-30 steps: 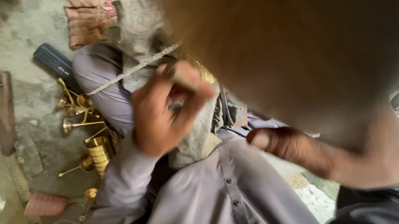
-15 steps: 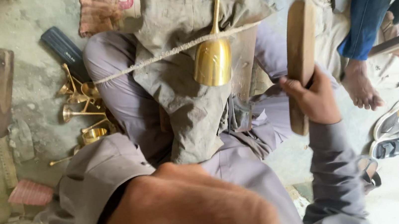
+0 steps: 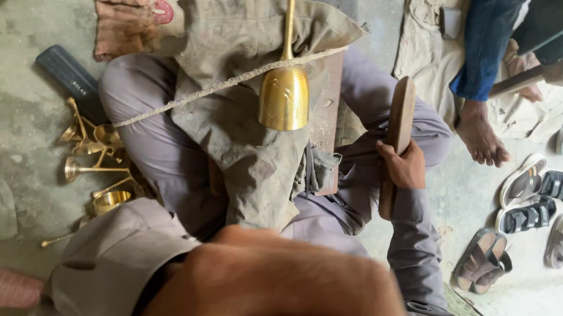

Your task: The person sits on the floor and uses a hammer to strike a brass candlestick holder that is resting on a cushion. The person repeatedly hammers the body of the candlestick to shape or smooth the metal.

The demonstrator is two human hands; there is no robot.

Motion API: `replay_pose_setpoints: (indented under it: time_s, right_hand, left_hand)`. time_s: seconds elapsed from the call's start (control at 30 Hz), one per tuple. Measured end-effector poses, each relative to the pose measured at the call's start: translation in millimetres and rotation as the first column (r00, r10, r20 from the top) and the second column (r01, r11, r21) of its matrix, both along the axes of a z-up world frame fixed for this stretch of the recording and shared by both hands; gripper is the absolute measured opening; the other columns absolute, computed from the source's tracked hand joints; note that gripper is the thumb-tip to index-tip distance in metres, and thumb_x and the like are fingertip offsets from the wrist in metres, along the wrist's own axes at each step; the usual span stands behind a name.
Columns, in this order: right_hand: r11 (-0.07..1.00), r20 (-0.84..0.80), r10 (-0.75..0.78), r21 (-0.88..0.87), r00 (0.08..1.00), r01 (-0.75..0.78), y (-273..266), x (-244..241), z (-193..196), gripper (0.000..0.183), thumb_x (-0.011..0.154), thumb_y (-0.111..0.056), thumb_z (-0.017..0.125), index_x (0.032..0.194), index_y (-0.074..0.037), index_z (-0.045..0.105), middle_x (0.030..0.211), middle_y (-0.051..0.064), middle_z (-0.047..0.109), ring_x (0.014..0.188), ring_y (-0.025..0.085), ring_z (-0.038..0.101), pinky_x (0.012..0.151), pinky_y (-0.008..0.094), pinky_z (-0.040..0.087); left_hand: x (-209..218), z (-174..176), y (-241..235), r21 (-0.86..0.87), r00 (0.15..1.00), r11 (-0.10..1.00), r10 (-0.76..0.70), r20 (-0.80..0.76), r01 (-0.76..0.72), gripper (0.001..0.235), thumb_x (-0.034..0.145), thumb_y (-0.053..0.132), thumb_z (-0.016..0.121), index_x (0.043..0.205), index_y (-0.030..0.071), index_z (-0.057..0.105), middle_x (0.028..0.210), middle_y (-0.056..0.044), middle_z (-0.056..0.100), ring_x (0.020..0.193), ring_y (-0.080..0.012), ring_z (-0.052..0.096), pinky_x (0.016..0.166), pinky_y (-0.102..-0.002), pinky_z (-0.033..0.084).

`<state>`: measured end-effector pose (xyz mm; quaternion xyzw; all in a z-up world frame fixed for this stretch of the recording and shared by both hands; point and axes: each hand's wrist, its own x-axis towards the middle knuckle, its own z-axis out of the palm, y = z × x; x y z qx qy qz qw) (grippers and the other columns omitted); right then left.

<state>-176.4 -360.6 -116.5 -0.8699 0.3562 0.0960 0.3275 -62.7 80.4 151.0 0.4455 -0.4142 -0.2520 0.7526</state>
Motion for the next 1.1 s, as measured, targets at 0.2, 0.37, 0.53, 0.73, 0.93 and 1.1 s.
replay_pose_setpoints:
  time_s: [0.2,0.37,0.53,0.73,0.93,1.1]
  right_hand:
    - [1.000,0.032,0.010,0.003,0.999,-0.010,6.6,3.9,8.9,0.051,0.081,-0.036,0.080,0.110,0.005,0.070,0.094,0.018,0.075,0.085,0.025,0.071,0.079,0.038,0.055]
    - [0.992,0.051,0.099,-0.081,0.994,-0.095,17.2,4.7,24.1,0.048,0.084,-0.025,0.080,0.117,0.007,0.065,0.096,0.019,0.072,0.086,0.025,0.070,0.081,0.039,0.054]
    - [0.942,0.547,0.184,0.138,0.816,-0.305,46.7,28.7,81.3,0.065,0.090,-0.002,0.064,0.149,0.004,0.036,0.108,0.015,0.061,0.097,0.025,0.061,0.087,0.037,0.054]
    - [0.634,0.360,0.747,-0.639,0.559,-0.436,85.0,76.2,171.4,0.052,0.088,0.008,0.060,0.139,0.000,0.054,0.121,0.021,0.064,0.108,0.038,0.066,0.095,0.043,0.055]
    - [0.296,0.072,0.875,-0.863,0.479,-0.410,120.3,118.1,239.4,0.046,0.090,0.005,0.065,0.134,-0.003,0.061,0.103,0.015,0.065,0.087,0.031,0.061,0.076,0.044,0.047]
    - [0.368,0.197,0.922,-0.716,0.334,-0.594,134.0,136.8,262.0,0.045,0.094,0.002,0.062,0.139,-0.003,0.059,0.106,0.014,0.065,0.087,0.027,0.062,0.074,0.037,0.048]
  left_hand:
    - [-9.2,-18.4,8.1,0.011,0.996,0.997,0.069,0.048,-0.070,0.023,0.117,0.019,0.051,0.130,0.001,0.057,0.109,-0.006,0.069,0.094,-0.0134,0.072,0.084,-0.023,0.059]
    - [-7.6,-52.9,-13.5,0.268,0.847,0.808,0.464,0.260,-0.525,0.030,0.111,0.021,0.063,0.133,0.002,0.054,0.104,-0.006,0.073,0.088,-0.0150,0.076,0.074,-0.025,0.060]
    - [30.0,-127.9,-67.0,0.328,0.677,0.592,0.629,0.382,-0.736,0.040,0.105,0.023,0.074,0.135,0.004,0.054,0.098,-0.007,0.076,0.083,-0.0163,0.079,0.066,-0.026,0.063]
    - [29.1,-158.3,-76.3,0.356,0.634,0.525,0.650,0.419,-0.773,0.039,0.100,0.024,0.076,0.127,0.002,0.059,0.094,-0.008,0.073,0.077,-0.0177,0.076,0.064,-0.030,0.061]
    - [26.7,-165.0,-79.8,0.323,0.598,0.504,0.672,0.437,-0.801,0.033,0.103,0.025,0.074,0.122,0.002,0.060,0.099,-0.010,0.071,0.080,-0.0217,0.076,0.065,-0.031,0.061]
    - [25.5,-167.4,-78.6,0.314,0.586,0.495,0.661,0.470,-0.810,0.031,0.102,0.023,0.074,0.120,0.001,0.060,0.099,-0.012,0.070,0.080,-0.0240,0.074,0.064,-0.034,0.061]
